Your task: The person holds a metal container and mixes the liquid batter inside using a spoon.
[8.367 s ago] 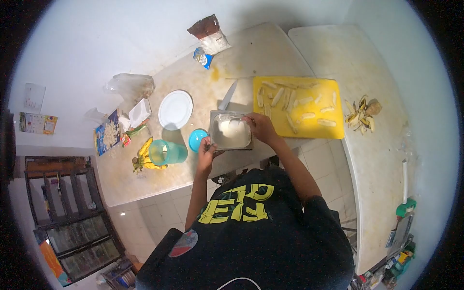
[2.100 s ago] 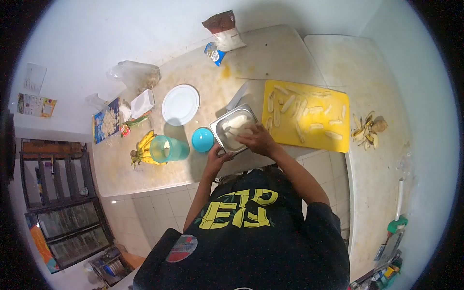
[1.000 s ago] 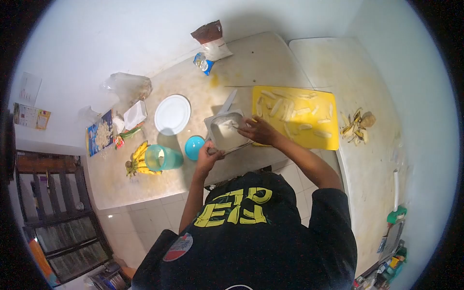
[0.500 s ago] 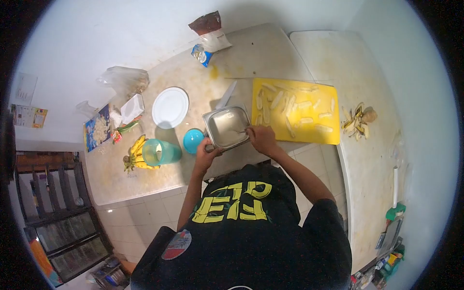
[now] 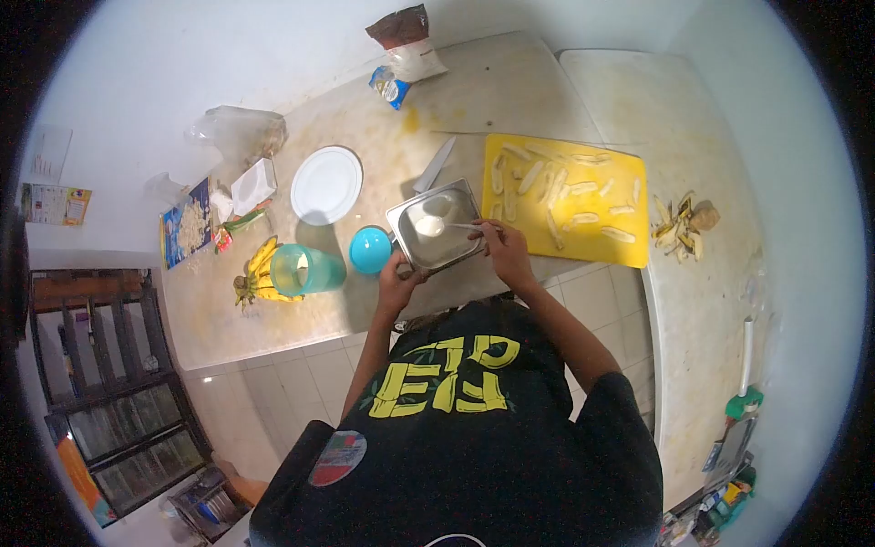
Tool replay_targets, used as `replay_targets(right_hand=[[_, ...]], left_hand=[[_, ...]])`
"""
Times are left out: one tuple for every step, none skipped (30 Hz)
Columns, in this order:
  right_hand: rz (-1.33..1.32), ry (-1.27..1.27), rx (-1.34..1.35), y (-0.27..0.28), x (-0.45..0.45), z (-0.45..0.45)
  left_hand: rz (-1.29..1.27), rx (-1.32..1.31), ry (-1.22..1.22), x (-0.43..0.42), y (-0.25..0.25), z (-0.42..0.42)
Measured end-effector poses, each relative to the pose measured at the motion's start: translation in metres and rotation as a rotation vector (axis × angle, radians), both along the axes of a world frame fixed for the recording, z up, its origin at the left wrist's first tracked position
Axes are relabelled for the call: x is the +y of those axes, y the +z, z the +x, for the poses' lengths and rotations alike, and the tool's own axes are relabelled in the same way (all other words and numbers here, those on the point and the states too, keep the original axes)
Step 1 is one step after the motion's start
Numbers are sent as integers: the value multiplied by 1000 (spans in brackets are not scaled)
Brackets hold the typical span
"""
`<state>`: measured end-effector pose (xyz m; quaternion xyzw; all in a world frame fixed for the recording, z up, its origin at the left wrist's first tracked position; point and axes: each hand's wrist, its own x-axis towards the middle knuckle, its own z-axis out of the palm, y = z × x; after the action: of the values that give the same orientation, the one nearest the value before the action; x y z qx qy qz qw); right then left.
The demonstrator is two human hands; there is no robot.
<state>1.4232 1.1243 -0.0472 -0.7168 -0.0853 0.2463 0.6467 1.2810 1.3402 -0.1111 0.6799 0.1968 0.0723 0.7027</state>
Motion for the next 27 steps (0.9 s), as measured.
replay_targets(right_hand=[[16, -10, -71, 7, -2, -2], [31, -22, -142, 14, -4, -3], [24, -22, -193, 21, -6, -3], [17, -22, -242, 28, -7, -3], [10, -23, -290, 37, -9, -5], [-5, -21, -327, 50, -10, -6], [-19, -20, -364, 66, -11, -6], [-32, -19, -402, 79, -12, -7], [-30, -16, -463, 90, -13, -7], [-30, -14, -524, 99, -15, -7], [-30, -13, -584, 108, -16, -7], [-17, -21, -631, 117, -17, -7], [-4, -29, -678, 127, -17, -7], [9, -37, -726, 135, -17, -7], [14, -39, -743, 143, -18, -8], [20, -40, -762, 151, -19, -9], [26, -41, -781, 155, -20, -10], [35, -51, -801, 153, -20, -9], [45, -62, -821, 147, -19, -9], [54, -73, -842, 141, -18, -8], [18, -60, -846, 130, -18, -6], [-18, -47, -849, 114, -18, -4], [-52, -34, -852, 95, -17, -3], [-91, -46, -864, 70, -15, -1], [-157, -24, -812, 47, -16, -2], [-222, -1, -760, 26, -17, -2], [-286, 22, -709, 7, -18, -2]], left_hand=[[-15, -2, -1, 0, -3, 0], [-36, -11, 8, 0, -6, 1], [-57, -18, 17, 0, -11, 1], [-78, -24, 25, -2, -11, 2], [-71, -19, 23, -3, -11, 1], [-62, -15, 21, -3, -6, 2], [-52, -12, 19, -3, -5, 1], [-66, -11, 22, -3, -4, 1], [-80, -11, 26, -3, -6, 1], [-94, -10, 28, -3, -7, 1], [-95, -13, 33, -3, -7, 1], [-95, -17, 37, -3, -8, 1], [-95, -21, 40, -3, -8, 1], [-99, -19, 37, -3, -9, 1], [-103, -18, 35, -3, -8, 1], [-107, -17, 34, -3, -8, 2], [-109, -19, 33, -3, -8, 2], [-111, -21, 32, -4, -8, 2], [-114, -24, 32, -4, -8, 2], [-109, -25, 34, -5, -8, 3], [-104, -27, 37, -5, -9, 2], [-98, -29, 41, -5, -8, 3], [-129, -17, 49, -5, -7, 2], [-159, -6, 58, -7, -2, 3], [-190, 5, 67, -8, 1, 2], [-181, 9, 61, -9, 0, 2], [-173, 11, 56, -8, -2, 1]])
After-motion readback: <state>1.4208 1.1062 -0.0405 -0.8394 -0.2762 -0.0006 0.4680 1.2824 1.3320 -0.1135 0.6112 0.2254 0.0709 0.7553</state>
